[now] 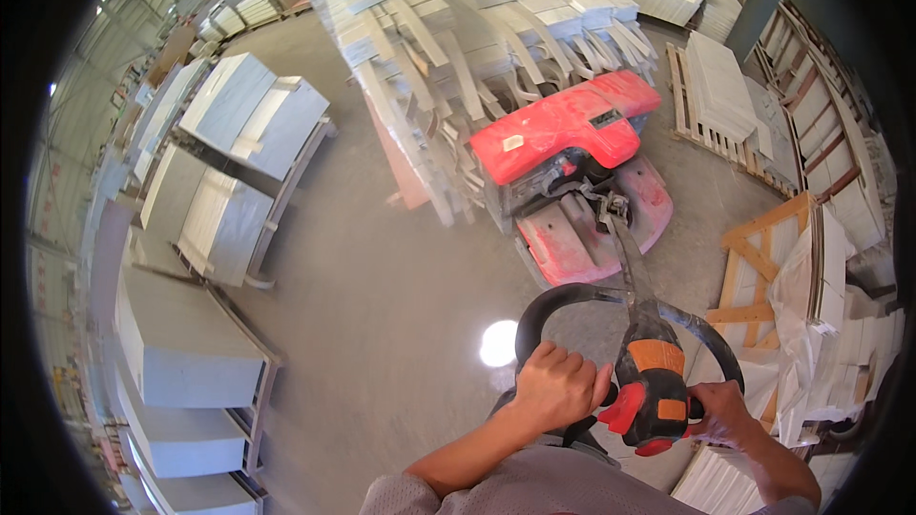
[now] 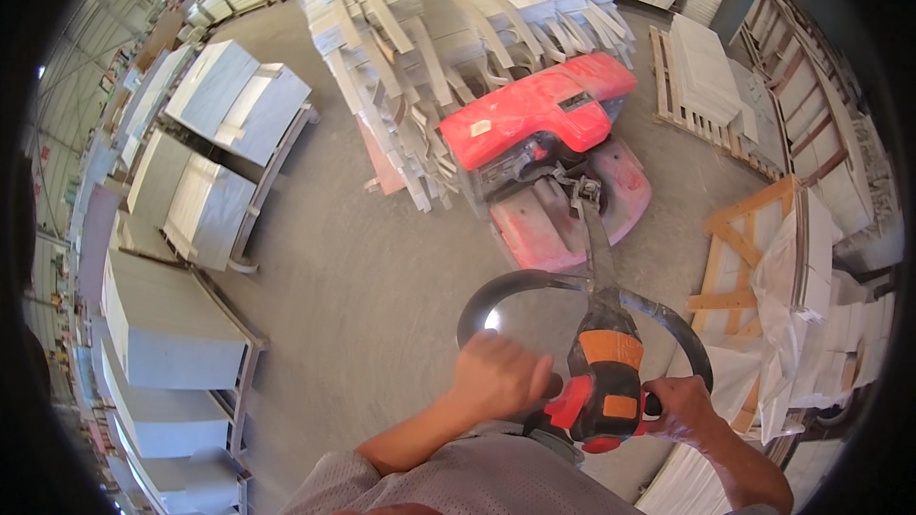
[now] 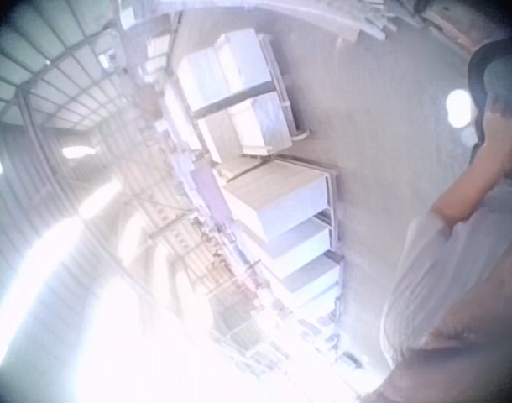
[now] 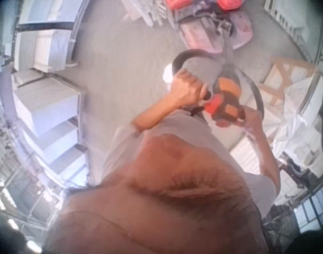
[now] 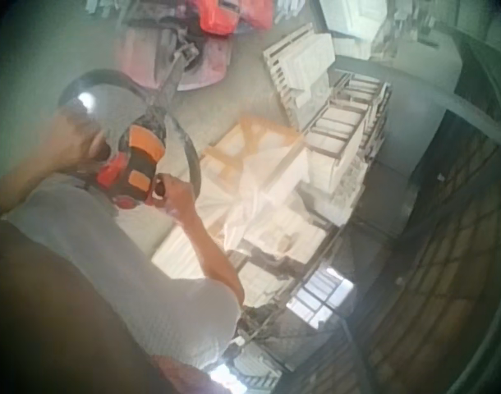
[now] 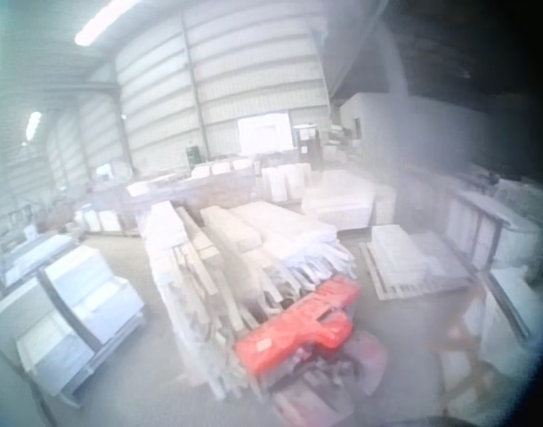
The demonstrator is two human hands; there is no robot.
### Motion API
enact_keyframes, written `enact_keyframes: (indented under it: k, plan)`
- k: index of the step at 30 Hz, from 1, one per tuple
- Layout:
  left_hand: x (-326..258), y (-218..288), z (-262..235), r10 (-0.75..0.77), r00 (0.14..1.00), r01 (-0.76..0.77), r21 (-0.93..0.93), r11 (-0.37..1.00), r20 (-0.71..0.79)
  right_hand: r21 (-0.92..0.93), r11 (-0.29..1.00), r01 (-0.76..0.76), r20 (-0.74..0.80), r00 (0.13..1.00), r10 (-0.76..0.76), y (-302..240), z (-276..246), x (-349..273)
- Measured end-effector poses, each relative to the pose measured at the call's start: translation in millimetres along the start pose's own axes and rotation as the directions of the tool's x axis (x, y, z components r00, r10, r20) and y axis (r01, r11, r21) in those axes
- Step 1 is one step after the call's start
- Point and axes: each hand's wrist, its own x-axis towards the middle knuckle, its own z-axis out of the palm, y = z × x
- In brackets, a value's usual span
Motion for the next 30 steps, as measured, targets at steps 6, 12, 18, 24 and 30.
enact_keyframes:
  k: [6,12,18,24,30]
  plan:
    - [41.8,0.0,-21.0,0.015,0.991,-0.009,0.039,0.999,-0.130,-0.009,0.995,0.096,0.005,0.995,-0.096,-15.4,-32.2,31.1]
    - [29.2,-0.9,49.0,0.059,0.982,-0.036,0.125,0.991,-0.180,-0.015,0.996,0.088,-0.069,0.994,-0.089,45.2,1.7,25.6]
    - [-24.6,45.6,73.6,0.013,0.979,0.026,0.189,0.982,-0.204,-0.066,0.986,0.152,-0.120,0.980,-0.159,67.7,42.6,-25.7]
    - [-19.3,36.5,65.9,0.102,0.973,-0.059,0.206,0.977,-0.207,-0.055,0.990,0.129,-0.009,0.992,-0.130,65.1,21.2,-13.5]
    - [-28.5,42.3,72.2,-0.051,0.967,0.106,0.217,0.970,-0.248,-0.076,0.992,0.103,0.004,0.995,-0.103,76.3,41.3,-21.2]
